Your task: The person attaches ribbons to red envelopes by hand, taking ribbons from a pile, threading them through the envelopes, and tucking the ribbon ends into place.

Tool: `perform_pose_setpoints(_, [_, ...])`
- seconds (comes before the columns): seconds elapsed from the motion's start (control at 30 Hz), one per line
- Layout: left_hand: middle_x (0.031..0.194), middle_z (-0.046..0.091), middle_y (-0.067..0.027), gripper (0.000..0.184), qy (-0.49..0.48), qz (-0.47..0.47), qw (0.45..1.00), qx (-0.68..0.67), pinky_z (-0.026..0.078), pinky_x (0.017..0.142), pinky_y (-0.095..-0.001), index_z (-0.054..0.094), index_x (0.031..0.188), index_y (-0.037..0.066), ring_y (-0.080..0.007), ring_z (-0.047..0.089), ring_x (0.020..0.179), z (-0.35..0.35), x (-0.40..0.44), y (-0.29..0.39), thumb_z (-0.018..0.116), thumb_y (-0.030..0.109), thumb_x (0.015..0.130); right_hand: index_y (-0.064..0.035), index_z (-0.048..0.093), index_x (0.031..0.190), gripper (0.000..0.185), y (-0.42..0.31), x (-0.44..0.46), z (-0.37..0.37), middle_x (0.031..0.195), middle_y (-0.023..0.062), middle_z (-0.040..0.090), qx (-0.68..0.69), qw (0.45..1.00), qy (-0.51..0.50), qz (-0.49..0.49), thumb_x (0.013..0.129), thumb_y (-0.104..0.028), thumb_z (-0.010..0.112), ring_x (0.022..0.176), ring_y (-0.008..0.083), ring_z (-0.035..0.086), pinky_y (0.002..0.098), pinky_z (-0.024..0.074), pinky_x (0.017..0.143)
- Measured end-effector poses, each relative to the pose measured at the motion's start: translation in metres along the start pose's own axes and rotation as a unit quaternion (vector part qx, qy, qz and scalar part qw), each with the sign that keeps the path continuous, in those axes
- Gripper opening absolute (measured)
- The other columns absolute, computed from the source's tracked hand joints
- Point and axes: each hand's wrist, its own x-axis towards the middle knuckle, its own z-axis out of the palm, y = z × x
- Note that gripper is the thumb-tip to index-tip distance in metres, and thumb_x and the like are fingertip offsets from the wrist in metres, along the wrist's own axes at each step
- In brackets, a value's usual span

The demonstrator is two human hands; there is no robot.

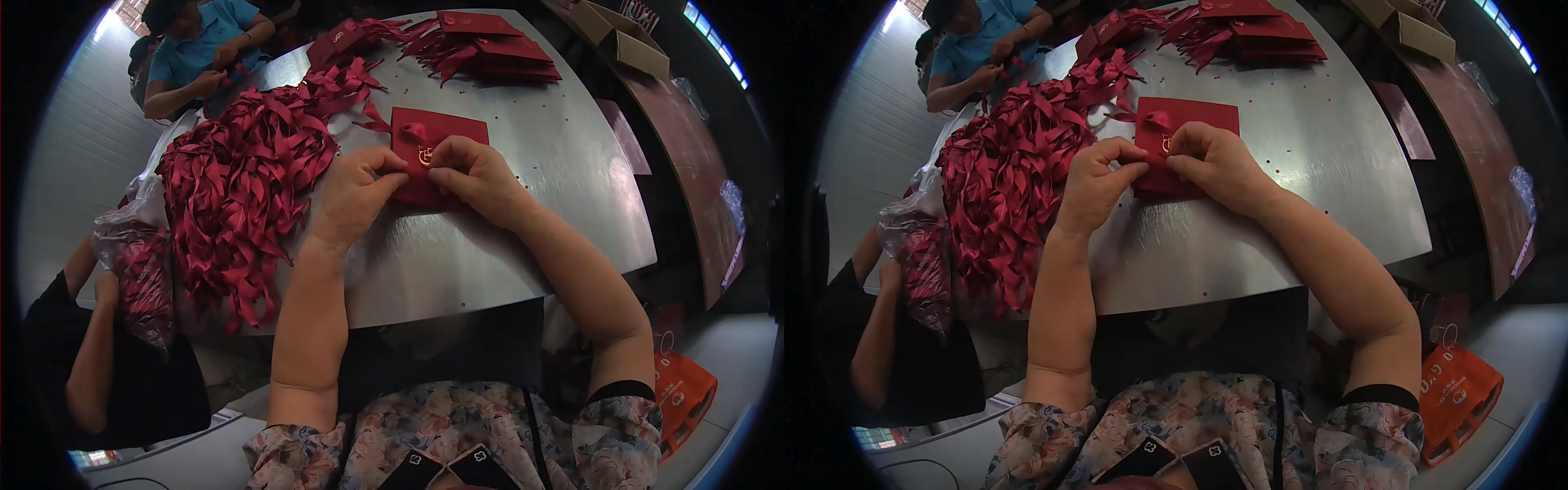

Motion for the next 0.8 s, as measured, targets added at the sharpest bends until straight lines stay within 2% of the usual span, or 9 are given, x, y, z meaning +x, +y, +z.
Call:
perform_pose_setpoints(0.1, [0.087, 0.064, -0.0004, 0.013, 0.022, 0.040, 0.999, 0.022, 0.045, 0.076, -0.0198, 0.066, 0.096, -0.001, -0.0063, 0.056, 0.083, 0.005, 0.000, -0.005, 0.068, -0.001, 0.083, -0.0051, 0.059, 0.098, 0.010, 0.002, -0.001, 0.000, 0.083, -0.0025, 0.059, 0.001, 1.000, 0.013, -0.026, 0.090, -0.007, 0.066, 0.074, 0.0044, 0.054, 0.0203, 0.0453, 0.066])
perform_pose_setpoints(0.17, [0.086, 0.065, -0.0015, 0.009, 0.032, -0.083, 0.979, -0.184, 0.045, 0.075, -0.0226, 0.067, 0.094, 0.001, -0.0090, 0.058, 0.081, 0.006, 0.001, 0.003, 0.067, 0.003, 0.085, -0.0024, 0.061, 0.096, 0.011, -0.002, -0.003, 0.001, 0.086, 0.0008, 0.062, -0.017, 0.998, 0.038, -0.039, 0.087, -0.005, 0.066, 0.079, 0.0073, 0.056, 0.0229, 0.0476, 0.073])
perform_pose_setpoints(0.27, [0.090, 0.063, 0.0010, 0.017, 0.044, -0.116, 0.955, -0.271, 0.044, 0.072, -0.0176, 0.064, 0.103, 0.004, -0.0048, 0.056, 0.079, 0.006, 0.000, 0.009, 0.066, 0.000, 0.087, -0.0014, 0.062, 0.095, 0.010, -0.003, -0.005, 0.004, 0.088, 0.0008, 0.063, -0.071, 0.994, 0.058, -0.055, 0.087, -0.005, 0.067, 0.082, 0.0079, 0.057, 0.0230, 0.0476, 0.077])
perform_pose_setpoints(0.4, [0.093, 0.064, 0.0002, 0.022, 0.053, -0.118, 0.937, -0.324, 0.044, 0.069, -0.0171, 0.061, 0.109, 0.003, -0.0057, 0.058, 0.079, 0.003, 0.000, 0.006, 0.065, 0.002, 0.087, -0.0004, 0.063, 0.096, 0.011, -0.004, -0.005, 0.006, 0.089, 0.0026, 0.064, -0.093, 0.993, 0.053, -0.048, 0.086, -0.004, 0.068, 0.083, 0.0092, 0.058, 0.0244, 0.0485, 0.077])
perform_pose_setpoints(0.47, [0.094, 0.065, -0.0007, 0.025, 0.066, -0.182, 0.919, -0.344, 0.044, 0.066, -0.0165, 0.060, 0.110, 0.004, -0.0063, 0.060, 0.077, 0.000, -0.001, 0.013, 0.067, 0.003, 0.086, -0.0003, 0.063, 0.096, 0.013, -0.005, -0.005, 0.006, 0.090, 0.0043, 0.066, -0.081, 0.994, 0.060, -0.048, 0.085, -0.003, 0.068, 0.084, 0.0101, 0.060, 0.0263, 0.0498, 0.077])
perform_pose_setpoints(0.5, [0.094, 0.065, -0.0007, 0.025, 0.066, -0.182, 0.919, -0.344, 0.044, 0.066, -0.0165, 0.060, 0.110, 0.004, -0.0063, 0.060, 0.077, -0.001, -0.001, 0.011, 0.067, 0.003, 0.086, -0.0003, 0.063, 0.096, 0.013, -0.006, -0.006, 0.007, 0.090, 0.0043, 0.066, -0.081, 0.994, 0.059, -0.047, 0.085, -0.003, 0.068, 0.084, 0.0101, 0.060, 0.0263, 0.0498, 0.077])
perform_pose_setpoints(0.6, [0.095, 0.066, -0.0007, 0.026, 0.019, -0.213, 0.913, -0.349, 0.045, 0.066, -0.0181, 0.061, 0.109, 0.005, -0.0073, 0.061, 0.077, -0.005, 0.000, 0.006, 0.068, 0.004, 0.084, 0.0000, 0.064, 0.096, 0.013, -0.005, -0.006, 0.009, 0.090, 0.0067, 0.066, -0.129, 0.985, 0.076, -0.087, 0.084, -0.003, 0.068, 0.083, 0.0128, 0.062, 0.0271, 0.0506, 0.077])
perform_pose_setpoints(0.67, [0.096, 0.066, -0.0042, 0.022, 0.007, -0.233, 0.885, -0.402, 0.048, 0.082, -0.0239, 0.063, 0.103, 0.002, -0.0124, 0.061, 0.086, -0.004, -0.001, 0.006, 0.069, -0.001, 0.082, 0.0001, 0.064, 0.095, 0.012, -0.003, -0.006, 0.013, 0.090, 0.0080, 0.066, -0.150, 0.975, 0.063, -0.153, 0.085, -0.003, 0.067, 0.083, 0.0158, 0.063, 0.0278, 0.0507, 0.077])
perform_pose_setpoints(0.8, [0.095, 0.066, -0.0028, 0.019, 0.004, -0.243, 0.878, -0.411, 0.048, 0.079, -0.0239, 0.064, 0.100, 0.003, -0.0120, 0.061, 0.083, -0.002, -0.001, 0.004, 0.070, 0.001, 0.082, -0.0003, 0.065, 0.095, 0.010, -0.004, -0.006, 0.014, 0.087, 0.0103, 0.064, -0.157, 0.975, 0.071, -0.138, 0.085, -0.002, 0.066, 0.082, 0.0204, 0.064, 0.0296, 0.0507, 0.076])
